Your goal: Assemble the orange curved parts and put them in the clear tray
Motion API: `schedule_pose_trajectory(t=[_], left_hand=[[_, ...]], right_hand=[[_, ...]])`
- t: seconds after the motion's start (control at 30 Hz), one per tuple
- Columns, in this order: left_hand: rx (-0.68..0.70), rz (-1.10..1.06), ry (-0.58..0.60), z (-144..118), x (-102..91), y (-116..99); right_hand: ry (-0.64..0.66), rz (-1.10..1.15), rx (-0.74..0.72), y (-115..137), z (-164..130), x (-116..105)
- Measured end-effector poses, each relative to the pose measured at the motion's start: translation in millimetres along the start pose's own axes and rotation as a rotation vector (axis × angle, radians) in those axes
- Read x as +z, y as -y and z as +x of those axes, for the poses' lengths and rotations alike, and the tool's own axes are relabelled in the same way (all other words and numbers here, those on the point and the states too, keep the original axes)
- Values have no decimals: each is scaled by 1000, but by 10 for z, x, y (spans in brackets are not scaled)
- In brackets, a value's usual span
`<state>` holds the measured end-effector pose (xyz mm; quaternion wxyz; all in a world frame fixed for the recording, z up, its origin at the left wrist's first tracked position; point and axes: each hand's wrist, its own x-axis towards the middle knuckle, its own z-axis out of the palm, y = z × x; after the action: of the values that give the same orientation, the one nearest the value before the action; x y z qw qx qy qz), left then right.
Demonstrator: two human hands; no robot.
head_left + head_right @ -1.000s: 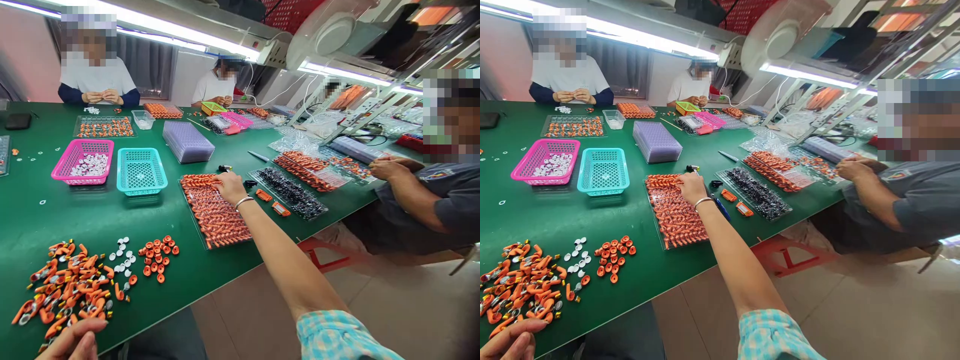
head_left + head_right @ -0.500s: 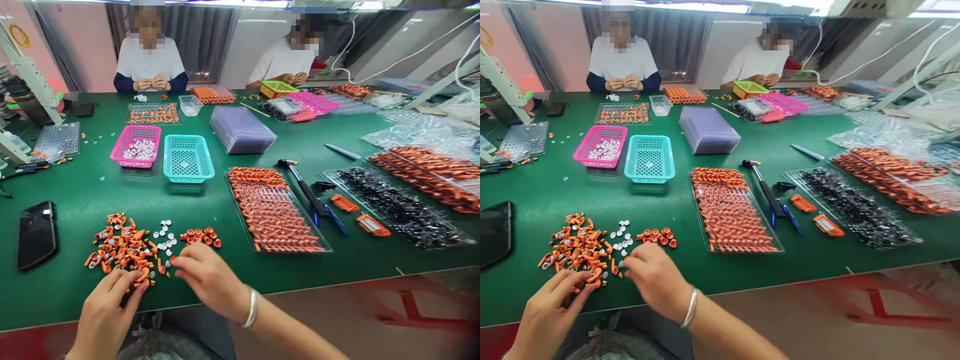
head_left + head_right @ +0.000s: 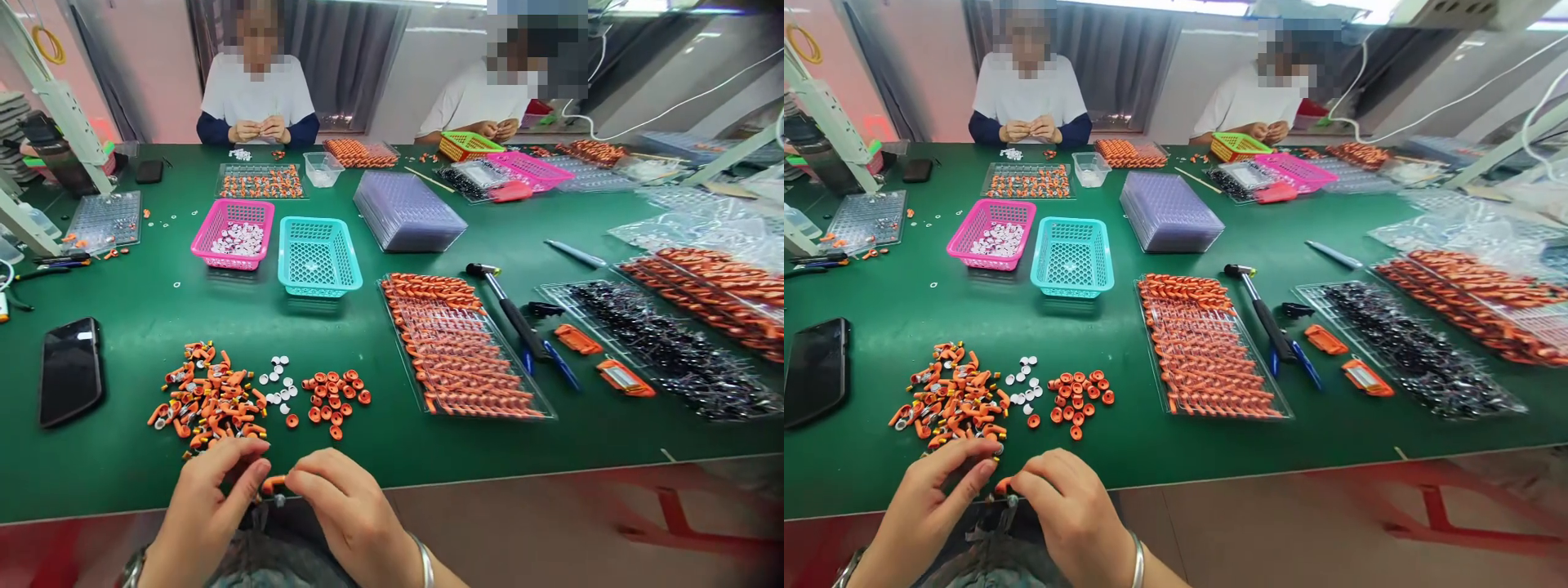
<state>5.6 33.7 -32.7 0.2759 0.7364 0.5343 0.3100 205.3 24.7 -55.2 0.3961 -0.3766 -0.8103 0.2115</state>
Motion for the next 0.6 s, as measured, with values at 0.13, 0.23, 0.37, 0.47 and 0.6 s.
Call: schedule_pose_trajectory(t=[0.13,0.23,0.37,0.47,0.6], left_hand=[[80,38,-51,16,167,23],[106,33,-69,-62,183,46],[190,36,-131,-344,30,119],[254,108,-231,-565,-94,253],[279,172,-309,-673,-168,402]], right_hand=[[28,-110,-22,-81,-35,159],[6,-96,-9,-131,-42,187],[-62,102,-58,-161,-224,124],[170,239,-107,-194,-448,265],[522,282,217,-274,-466,737]])
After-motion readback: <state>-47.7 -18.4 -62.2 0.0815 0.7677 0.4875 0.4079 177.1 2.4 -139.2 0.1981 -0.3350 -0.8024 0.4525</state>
